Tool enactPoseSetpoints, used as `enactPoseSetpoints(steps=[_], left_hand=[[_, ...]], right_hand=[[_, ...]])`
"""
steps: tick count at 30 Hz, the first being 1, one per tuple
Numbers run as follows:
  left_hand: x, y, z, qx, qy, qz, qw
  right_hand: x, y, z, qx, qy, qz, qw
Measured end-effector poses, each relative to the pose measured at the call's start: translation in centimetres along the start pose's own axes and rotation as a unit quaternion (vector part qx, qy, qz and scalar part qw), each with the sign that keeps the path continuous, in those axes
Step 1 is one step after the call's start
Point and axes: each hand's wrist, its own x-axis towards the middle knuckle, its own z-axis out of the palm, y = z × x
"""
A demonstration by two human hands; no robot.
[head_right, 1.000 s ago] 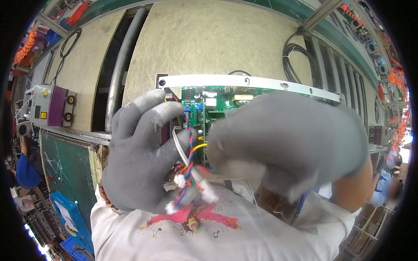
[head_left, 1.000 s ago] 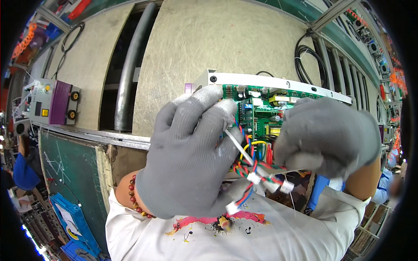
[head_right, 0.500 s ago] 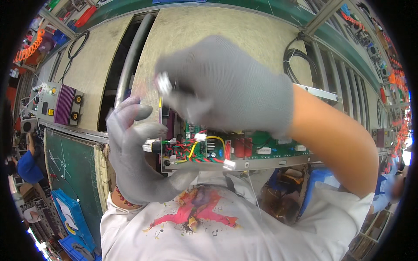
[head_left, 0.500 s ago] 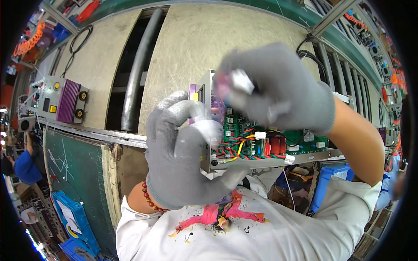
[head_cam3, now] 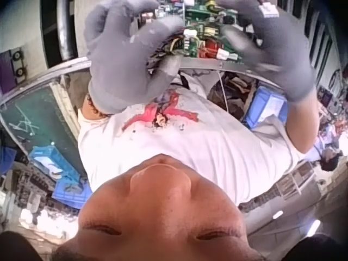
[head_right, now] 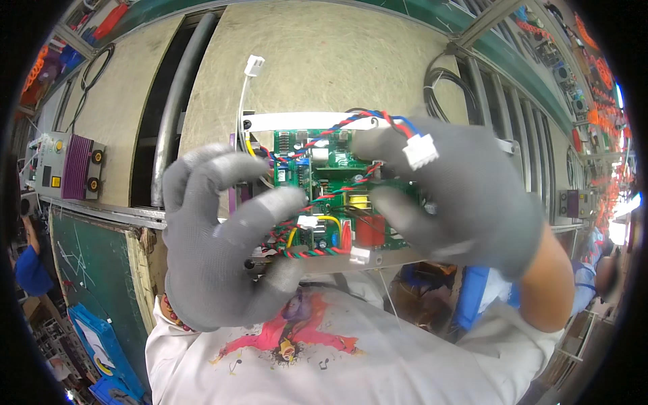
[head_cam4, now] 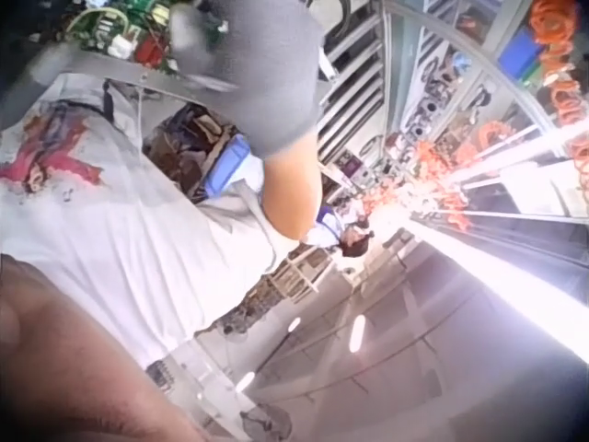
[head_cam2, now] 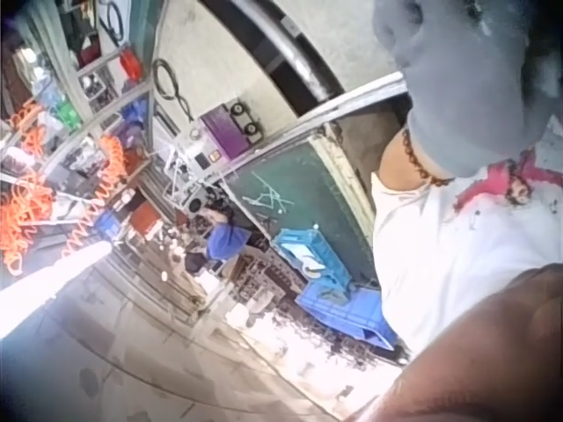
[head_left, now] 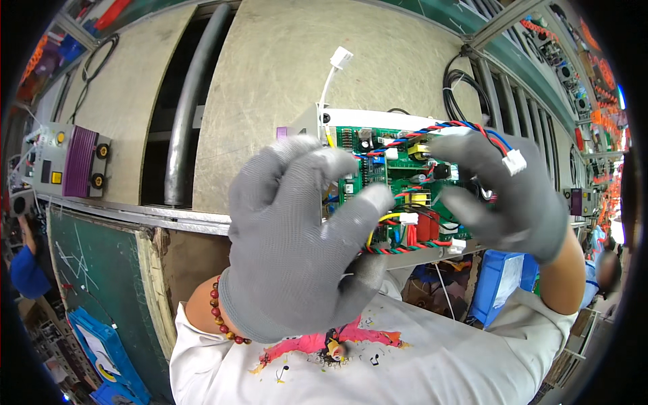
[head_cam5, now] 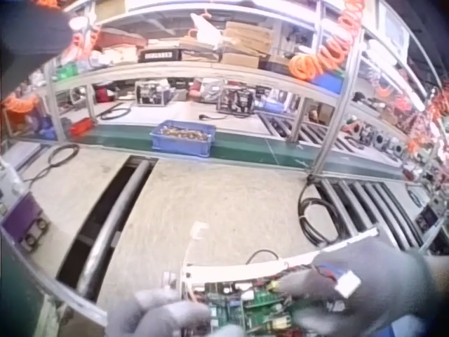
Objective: Connecting wires and organizing components inside an electronic enclosure on an assembly line.
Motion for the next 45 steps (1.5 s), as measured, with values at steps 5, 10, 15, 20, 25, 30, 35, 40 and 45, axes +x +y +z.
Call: enactPoseSetpoints(steps=[5, 10, 15, 20, 25, 30, 35, 40, 45], left_hand=[[1.6, 0.0, -0.6, -0.019, -0.038, 0.041, 0.998], [4.5, -1.2, -1.8, 0.016, -0.159, 0.13, 0.978], [5.9, -4.6, -0.9, -0.192, -0.158, 0.155, 0.956], [4.9, -7.5, 0.9, -0.431, -0.069, 0.024, 0.9], [4.0, -7.7, 1.0, -0.386, -0.071, -0.013, 0.92], [3.9, -8.0, 1.4, -0.364, -0.084, -0.04, 0.927], [3.4, -8.4, 2.7, -0.387, -0.048, -0.036, 0.92], [3.5, -8.2, 2.7, -0.352, -0.012, 0.05, 0.935], [4.0, -7.7, 2.2, -0.352, -0.012, 0.08, 0.933]], right_hand=[[-0.9, 1.1, 1.5, -0.079, -0.075, -0.017, 0.994], [-1.4, 1.0, 1.7, -0.159, -0.052, -0.04, 0.985], [0.8, 0.2, 1.4, -0.088, -0.099, -0.033, 0.991], [0.8, -0.7, -0.9, -0.301, 0.107, -0.194, 0.928], [1.3, -0.7, -1.2, -0.329, 0.145, -0.196, 0.912], [4.0, -2.2, 0.6, 0.086, 0.101, -0.107, 0.985], [4.7, -1.1, 1.5, 0.152, 0.054, -0.009, 0.987], [3.6, 0.8, 1.5, 0.162, 0.015, -0.01, 0.987], [4.1, 1.5, 1.6, 0.201, 0.035, -0.075, 0.976]])
